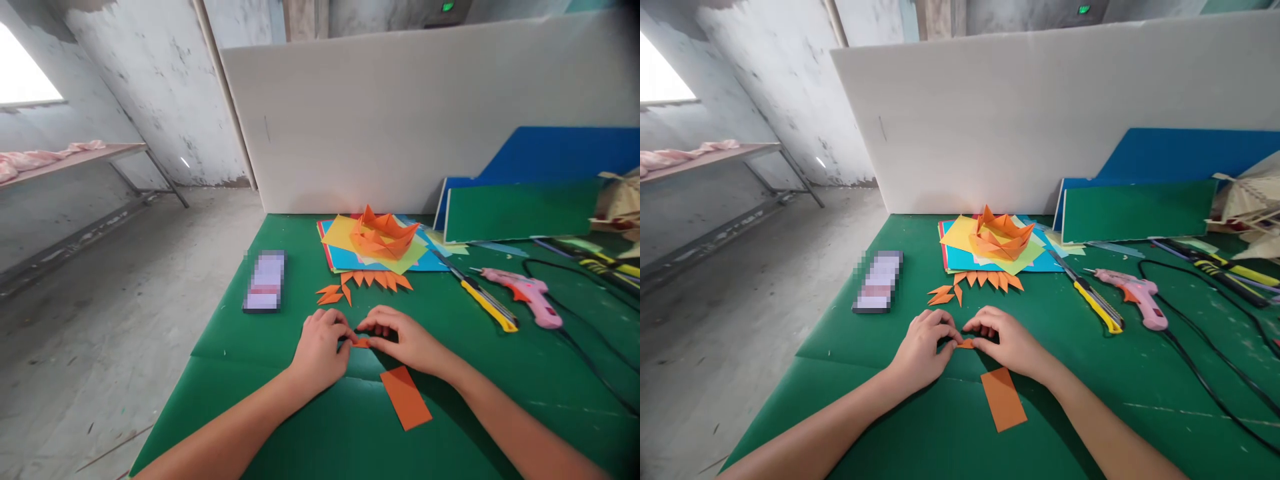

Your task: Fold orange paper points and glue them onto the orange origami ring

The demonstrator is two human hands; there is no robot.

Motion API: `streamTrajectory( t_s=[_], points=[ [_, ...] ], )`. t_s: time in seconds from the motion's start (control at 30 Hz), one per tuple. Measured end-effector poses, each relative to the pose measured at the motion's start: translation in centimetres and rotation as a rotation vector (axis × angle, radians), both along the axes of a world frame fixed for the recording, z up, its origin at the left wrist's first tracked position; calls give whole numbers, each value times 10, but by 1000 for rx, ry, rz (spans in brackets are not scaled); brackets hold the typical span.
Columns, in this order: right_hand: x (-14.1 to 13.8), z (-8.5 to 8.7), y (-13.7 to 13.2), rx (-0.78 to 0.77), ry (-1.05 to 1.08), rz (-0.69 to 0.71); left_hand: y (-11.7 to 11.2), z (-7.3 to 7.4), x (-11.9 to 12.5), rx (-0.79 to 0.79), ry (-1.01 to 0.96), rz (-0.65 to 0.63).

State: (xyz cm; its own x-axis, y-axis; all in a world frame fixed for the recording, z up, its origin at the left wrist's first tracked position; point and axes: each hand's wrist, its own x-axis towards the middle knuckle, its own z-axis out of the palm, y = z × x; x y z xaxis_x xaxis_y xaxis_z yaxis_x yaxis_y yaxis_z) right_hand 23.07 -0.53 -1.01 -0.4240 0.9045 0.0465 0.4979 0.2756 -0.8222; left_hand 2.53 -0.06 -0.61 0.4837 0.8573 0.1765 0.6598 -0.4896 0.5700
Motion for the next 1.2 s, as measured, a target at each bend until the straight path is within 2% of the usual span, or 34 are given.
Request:
streamTrajectory(
  t_s=[0.3,0.47,0.57,0.7,0.83,0.97,1.07,1.2],
  points=[
    [-2,-1,-3,242,-75,74,2,0,-2,67,-25,-82],
    [-8,-1,-3,272,-61,56,4,-1,-1,48,3,-118],
    [-8,-1,-5,199,9,-12,5,0,1,19,-47,-98],
    [-8,-4,-5,55,153,-154,4,3,4,-203,-237,-5],
    [-11,-4,-5,4,217,-145,1,4,6,-378,-370,45],
    [-15,-2,-7,-66,287,-123,0,5,7,-394,-386,46],
    [-15,-2,-8,-178,359,-83,0,8,7,-388,-407,14],
    [-16,-3,-8,-312,449,-90,2,10,7,-488,-482,-37]
  ],
)
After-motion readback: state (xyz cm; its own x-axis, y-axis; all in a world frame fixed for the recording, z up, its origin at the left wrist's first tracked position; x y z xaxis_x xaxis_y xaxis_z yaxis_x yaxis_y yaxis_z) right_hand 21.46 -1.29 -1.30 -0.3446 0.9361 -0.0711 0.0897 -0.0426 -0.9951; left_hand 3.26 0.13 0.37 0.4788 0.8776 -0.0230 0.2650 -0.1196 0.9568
